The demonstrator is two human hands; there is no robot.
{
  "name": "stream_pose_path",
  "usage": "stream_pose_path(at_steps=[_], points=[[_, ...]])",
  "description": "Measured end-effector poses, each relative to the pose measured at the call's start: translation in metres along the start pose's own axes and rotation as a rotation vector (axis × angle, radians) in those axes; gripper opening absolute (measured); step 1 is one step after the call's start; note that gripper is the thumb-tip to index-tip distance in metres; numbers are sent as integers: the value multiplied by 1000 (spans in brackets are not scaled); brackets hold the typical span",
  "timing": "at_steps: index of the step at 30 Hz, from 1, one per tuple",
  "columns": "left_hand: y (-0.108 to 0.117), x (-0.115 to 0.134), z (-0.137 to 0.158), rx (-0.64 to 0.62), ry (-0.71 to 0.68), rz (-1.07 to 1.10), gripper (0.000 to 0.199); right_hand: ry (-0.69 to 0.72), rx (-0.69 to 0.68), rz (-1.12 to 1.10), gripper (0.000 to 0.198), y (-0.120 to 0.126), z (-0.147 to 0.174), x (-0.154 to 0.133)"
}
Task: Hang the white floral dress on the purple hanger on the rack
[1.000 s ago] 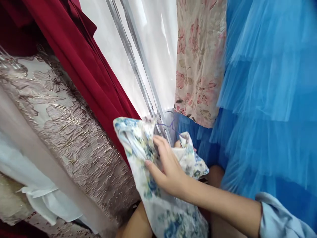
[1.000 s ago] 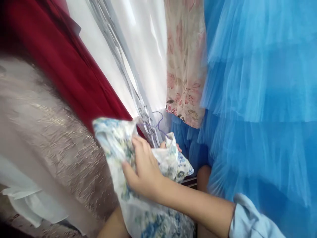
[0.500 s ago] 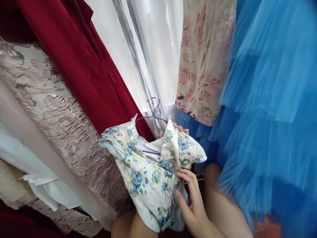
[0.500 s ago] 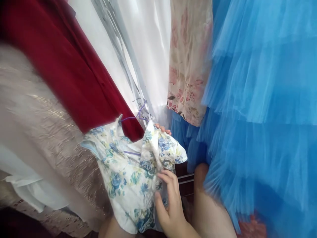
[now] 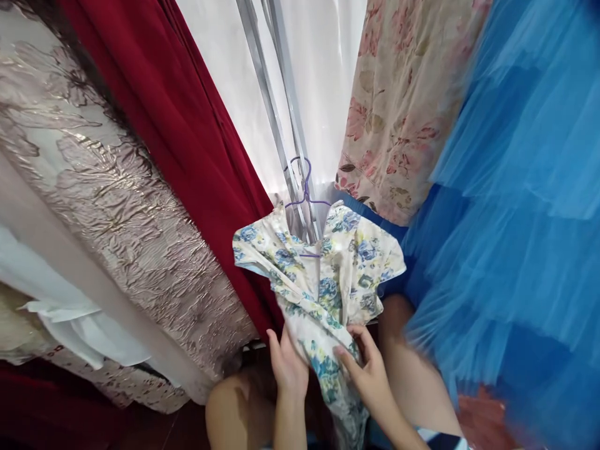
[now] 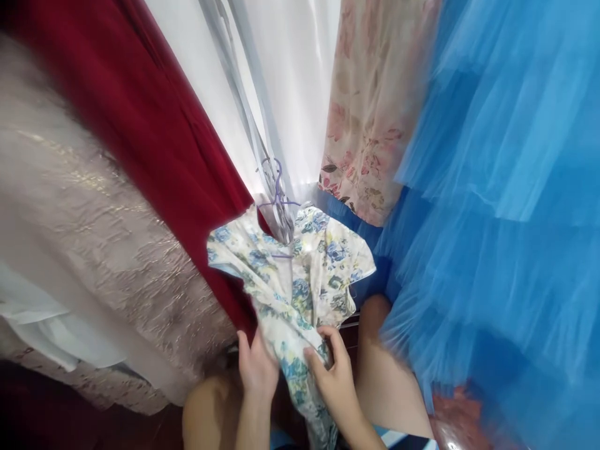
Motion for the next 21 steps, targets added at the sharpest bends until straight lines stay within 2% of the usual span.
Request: stream_pose_path(at_steps=[1, 3, 5, 7, 10, 15, 18, 21], points=[[0, 0, 3, -36, 5, 58, 78, 4, -18, 3, 33, 2, -1, 0], [-4, 1, 6, -79, 19, 116, 77, -22, -115, -8, 24, 1, -2, -4], [-6, -2, 8, -19, 50, 75, 73, -86, -229, -26, 27, -4, -1, -8], [-7, -9, 9, 94, 98, 26, 71, -153, -267, -51, 34, -8, 1, -9], [-6, -22, 11, 170, 124, -41, 65, -186, -181, -97, 32, -7, 2, -9], [-12, -22, 17, 73, 44, -206, 64, -56, -31, -4, 32, -1, -11, -17], [-17, -13, 21, 26, -32, -301, 61, -11, -38, 111, 30, -1, -25, -26], [-17, -6, 24, 0, -65, -362, 55, 26, -107, 218, 26, -1, -37, -33]])
Point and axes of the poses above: each hand's wrist, its own z-axis away from the middle knuckle, its own y-axis out of the back of the hand, x = y × z, the point moved 2 cm from there along -z, towards the middle knuckle, and after that the axes turned 10 degrees about y, right-handed, at the moved point
